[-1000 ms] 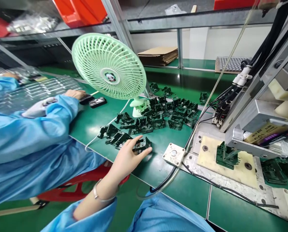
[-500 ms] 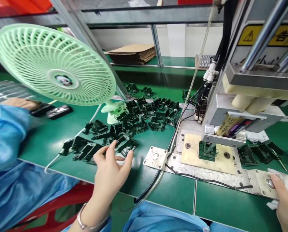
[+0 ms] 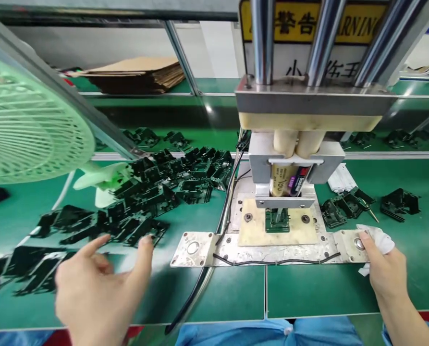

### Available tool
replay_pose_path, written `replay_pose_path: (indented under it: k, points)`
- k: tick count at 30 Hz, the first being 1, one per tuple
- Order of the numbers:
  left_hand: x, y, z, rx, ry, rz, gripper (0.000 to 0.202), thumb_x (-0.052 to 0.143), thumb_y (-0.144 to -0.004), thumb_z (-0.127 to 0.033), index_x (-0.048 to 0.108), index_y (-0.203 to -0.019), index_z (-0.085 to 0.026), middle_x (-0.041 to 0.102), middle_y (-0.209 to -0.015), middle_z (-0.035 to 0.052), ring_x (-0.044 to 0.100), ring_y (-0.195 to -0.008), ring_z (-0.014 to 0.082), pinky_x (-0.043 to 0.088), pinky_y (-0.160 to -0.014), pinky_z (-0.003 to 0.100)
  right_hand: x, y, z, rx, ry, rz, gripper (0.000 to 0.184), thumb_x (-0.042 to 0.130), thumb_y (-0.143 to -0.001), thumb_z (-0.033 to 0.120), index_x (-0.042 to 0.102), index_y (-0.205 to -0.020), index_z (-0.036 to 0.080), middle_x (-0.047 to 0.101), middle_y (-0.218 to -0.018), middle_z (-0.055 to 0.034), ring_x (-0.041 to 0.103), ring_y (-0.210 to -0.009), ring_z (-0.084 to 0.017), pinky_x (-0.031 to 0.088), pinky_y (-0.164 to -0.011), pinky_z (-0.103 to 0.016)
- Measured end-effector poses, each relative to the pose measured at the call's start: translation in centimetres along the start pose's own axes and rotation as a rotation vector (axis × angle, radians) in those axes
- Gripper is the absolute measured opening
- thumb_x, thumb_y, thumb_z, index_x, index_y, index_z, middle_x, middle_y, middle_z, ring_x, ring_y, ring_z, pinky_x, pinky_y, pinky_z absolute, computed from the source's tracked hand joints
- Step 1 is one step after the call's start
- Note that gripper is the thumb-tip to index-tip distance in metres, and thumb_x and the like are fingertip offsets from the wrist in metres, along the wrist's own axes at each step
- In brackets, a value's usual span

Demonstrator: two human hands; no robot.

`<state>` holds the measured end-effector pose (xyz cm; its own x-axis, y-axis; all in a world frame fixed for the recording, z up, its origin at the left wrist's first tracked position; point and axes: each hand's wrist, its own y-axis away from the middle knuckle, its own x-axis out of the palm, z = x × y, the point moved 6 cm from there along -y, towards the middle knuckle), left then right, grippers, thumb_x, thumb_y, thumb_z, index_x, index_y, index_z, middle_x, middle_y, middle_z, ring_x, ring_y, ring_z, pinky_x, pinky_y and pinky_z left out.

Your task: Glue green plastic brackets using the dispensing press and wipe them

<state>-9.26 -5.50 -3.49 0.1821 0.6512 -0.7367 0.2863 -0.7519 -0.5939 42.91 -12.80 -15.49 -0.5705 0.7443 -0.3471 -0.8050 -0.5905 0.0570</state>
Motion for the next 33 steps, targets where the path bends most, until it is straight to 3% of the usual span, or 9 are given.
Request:
replay_pose_path:
  k: [2, 3, 6, 8, 9, 15, 19, 27, 33]
  points:
    - [-0.5, 0.6, -2.4, 0.146, 0.056, -0.069, 0.031, 0.064, -0.088, -0.049, 0.064, -0.1, -0.021, 0.053, -0.072, 0.0024, 0.057, -0.073, 0.0264, 0.048, -0.066, 0.039, 0.1, 0.0, 0.5, -0.025, -0.012, 0.003, 0.058, 0.08, -0.064, 0.064, 0.077, -0.097, 0.016, 0.075, -0.096, -0.0091, 0.068, -0.089, -0.03, 0.05, -0.073, -0.037]
    - [-0.1, 0.9, -3.5, 0.219, 0.104, -0.041, 0.03, 0.062, -0.09, -0.048, 0.065, -0.102, -0.02, 0.06, -0.083, 0.0052, 0.061, -0.084, 0.028, 0.051, -0.078, 0.042, 0.1, 0.1, 0.7, -0.026, -0.014, 0.0, 0.059, 0.08, -0.064, 0.064, 0.077, -0.097, 0.016, 0.075, -0.095, -0.0094, 0.068, -0.089, -0.031, 0.05, -0.073, -0.037]
    - [3.0, 1.7, -6.3, 0.449, 0.312, 0.321, 0.034, 0.056, -0.096, -0.045, 0.063, -0.118, -0.02, 0.065, -0.117, 0.0095, 0.064, -0.107, 0.0276, 0.052, -0.093, 0.041, 0.1, 0.1, 0.8, -0.004, -0.009, 0.006, 0.061, 0.079, -0.064, 0.065, 0.077, -0.1, 0.016, 0.075, -0.097, -0.0092, 0.068, -0.091, -0.031, 0.049, -0.071, -0.036]
    - [5.0, 2.2, -6.8, 0.491, 0.354, 0.497, 0.035, 0.054, -0.097, -0.046, 0.063, -0.12, -0.021, 0.069, -0.115, 0.0071, 0.065, -0.104, 0.0246, 0.053, -0.087, 0.036, 0.1, 0.1, 0.9, -0.005, 0.002, 0.026, 0.062, 0.079, -0.065, 0.066, 0.077, -0.102, 0.017, 0.075, -0.098, -0.0088, 0.068, -0.092, -0.031, 0.049, -0.07, -0.036]
    - [5.5, 2.2, -6.8, 0.489, 0.36, 0.513, 0.033, 0.054, -0.097, -0.046, 0.065, -0.117, -0.021, 0.071, -0.109, 0.006, 0.065, -0.099, 0.0233, 0.053, -0.083, 0.034, 0.1, 0.1, 0.9, -0.012, 0.011, 0.036, 0.062, 0.079, -0.065, 0.066, 0.077, -0.102, 0.017, 0.075, -0.098, -0.0088, 0.068, -0.093, -0.031, 0.049, -0.071, -0.035]
    - [5.2, 2.5, -6.7, 0.459, 0.418, 0.345, 0.02, 0.055, -0.097, -0.033, 0.068, -0.1, -0.017, 0.072, -0.094, 0.0055, 0.065, -0.086, 0.0185, 0.05, -0.067, 0.027, 0.0, 0.0, 0.5, 0.018, 0.018, 0.021, 0.064, 0.084, -0.06, 0.064, 0.077, -0.102, 0.017, 0.075, -0.102, -0.0092, 0.068, -0.096, -0.032, 0.051, -0.073, -0.035]
    - [4.9, 2.6, -7.1, 0.479, 0.43, 0.311, 0.018, 0.056, -0.095, -0.029, 0.068, -0.097, -0.016, 0.073, -0.092, 0.0059, 0.066, -0.086, 0.019, 0.051, -0.075, 0.029, -0.3, -0.2, 0.2, 0.041, 0.04, -0.027, 0.065, 0.085, -0.055, 0.064, 0.077, -0.099, 0.015, 0.075, -0.1, -0.0099, 0.069, -0.093, -0.033, 0.052, -0.066, -0.035]
    - [5.0, 2.5, -6.9, 0.428, 0.423, 0.332, 0.02, 0.056, -0.094, -0.032, 0.069, -0.096, -0.017, 0.074, -0.092, 0.0074, 0.067, -0.085, 0.0212, 0.052, -0.07, 0.031, -0.2, -0.1, 0.8, -0.022, 0.047, -0.001, 0.061, 0.083, -0.061, 0.063, 0.077, -0.097, 0.015, 0.075, -0.099, -0.0108, 0.069, -0.095, -0.035, 0.051, -0.074, -0.038]
    - [5.0, 2.4, -6.9, 0.411, 0.43, 0.339, 0.02, 0.057, -0.094, -0.033, 0.069, -0.096, -0.017, 0.074, -0.092, 0.0069, 0.067, -0.085, 0.0214, 0.051, -0.07, 0.031, -0.2, 0.0, 1.0, -0.04, 0.048, 0.004, 0.06, 0.084, -0.063, 0.062, 0.077, -0.098, 0.014, 0.075, -0.098, -0.0119, 0.069, -0.092, -0.033, 0.052, -0.071, -0.036]
